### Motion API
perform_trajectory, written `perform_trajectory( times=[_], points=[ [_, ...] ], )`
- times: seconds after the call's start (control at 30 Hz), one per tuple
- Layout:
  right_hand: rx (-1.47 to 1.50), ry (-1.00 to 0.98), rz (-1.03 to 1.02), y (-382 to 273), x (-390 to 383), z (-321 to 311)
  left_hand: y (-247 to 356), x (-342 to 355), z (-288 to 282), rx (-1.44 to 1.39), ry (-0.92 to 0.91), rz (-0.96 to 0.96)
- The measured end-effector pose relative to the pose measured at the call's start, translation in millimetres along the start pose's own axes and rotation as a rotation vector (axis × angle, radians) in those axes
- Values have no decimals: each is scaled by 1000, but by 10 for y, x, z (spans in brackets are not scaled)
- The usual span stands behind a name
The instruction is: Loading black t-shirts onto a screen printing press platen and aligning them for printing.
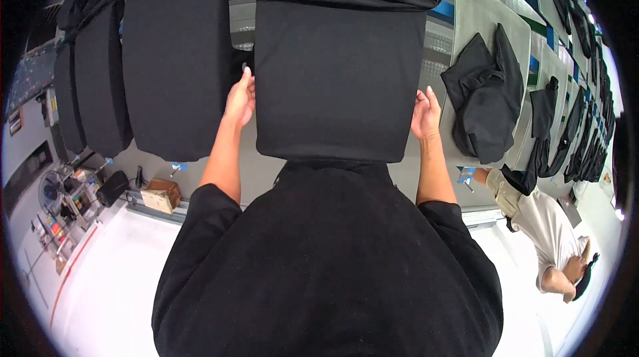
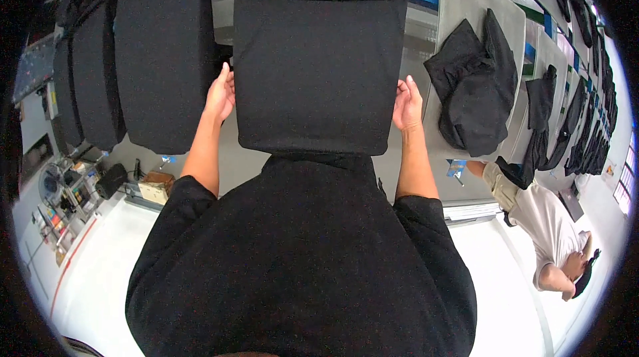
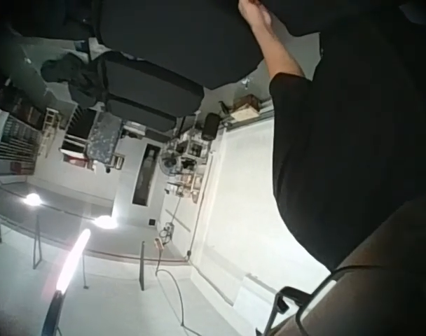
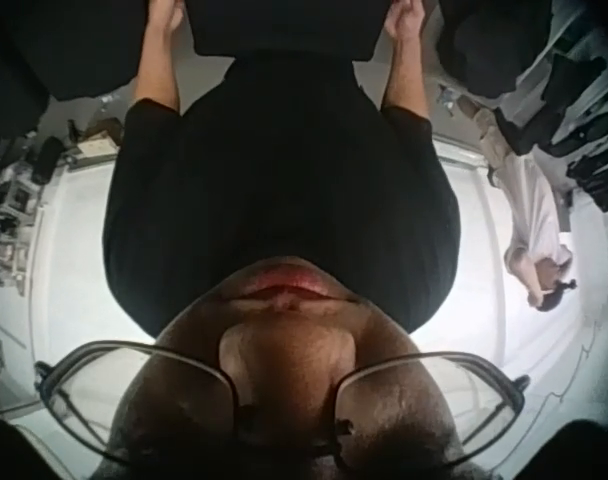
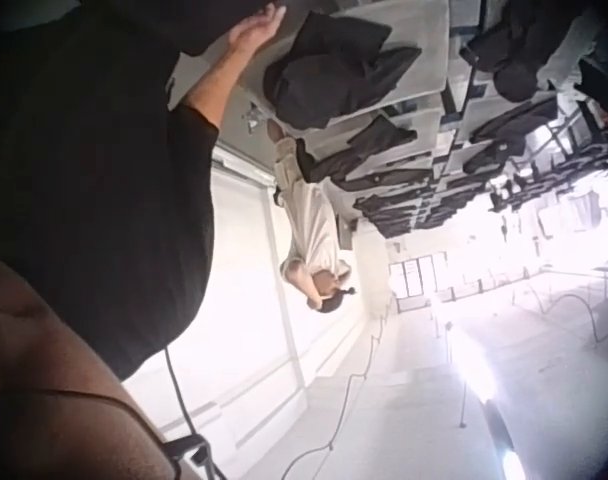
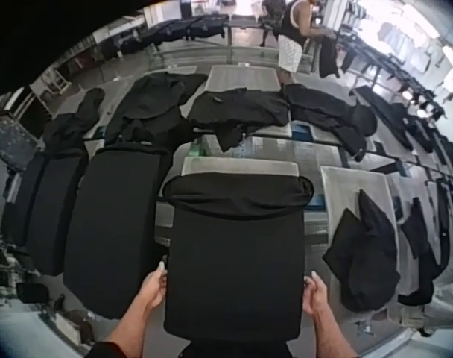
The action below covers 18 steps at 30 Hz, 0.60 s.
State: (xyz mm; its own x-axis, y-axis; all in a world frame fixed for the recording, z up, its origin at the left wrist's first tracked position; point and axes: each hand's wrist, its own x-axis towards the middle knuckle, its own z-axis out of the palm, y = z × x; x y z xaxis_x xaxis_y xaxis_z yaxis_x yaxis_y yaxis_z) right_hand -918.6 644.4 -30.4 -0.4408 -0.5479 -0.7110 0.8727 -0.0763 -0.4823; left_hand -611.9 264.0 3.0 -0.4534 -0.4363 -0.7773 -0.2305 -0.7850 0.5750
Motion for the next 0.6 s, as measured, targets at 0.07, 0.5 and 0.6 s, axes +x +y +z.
perform_trajectory(
  times=[0.07,0.5,0.6],
  points=[
    [20,-129,136,-71,-161,205,5,-109,32,-28,-89,-34],
    [49,-77,266,73,59,162,-39,4,-56,-154,-260,-198],
    [153,-124,242,150,203,-109,-5,-13,-23,-170,-270,-203]
  ],
)
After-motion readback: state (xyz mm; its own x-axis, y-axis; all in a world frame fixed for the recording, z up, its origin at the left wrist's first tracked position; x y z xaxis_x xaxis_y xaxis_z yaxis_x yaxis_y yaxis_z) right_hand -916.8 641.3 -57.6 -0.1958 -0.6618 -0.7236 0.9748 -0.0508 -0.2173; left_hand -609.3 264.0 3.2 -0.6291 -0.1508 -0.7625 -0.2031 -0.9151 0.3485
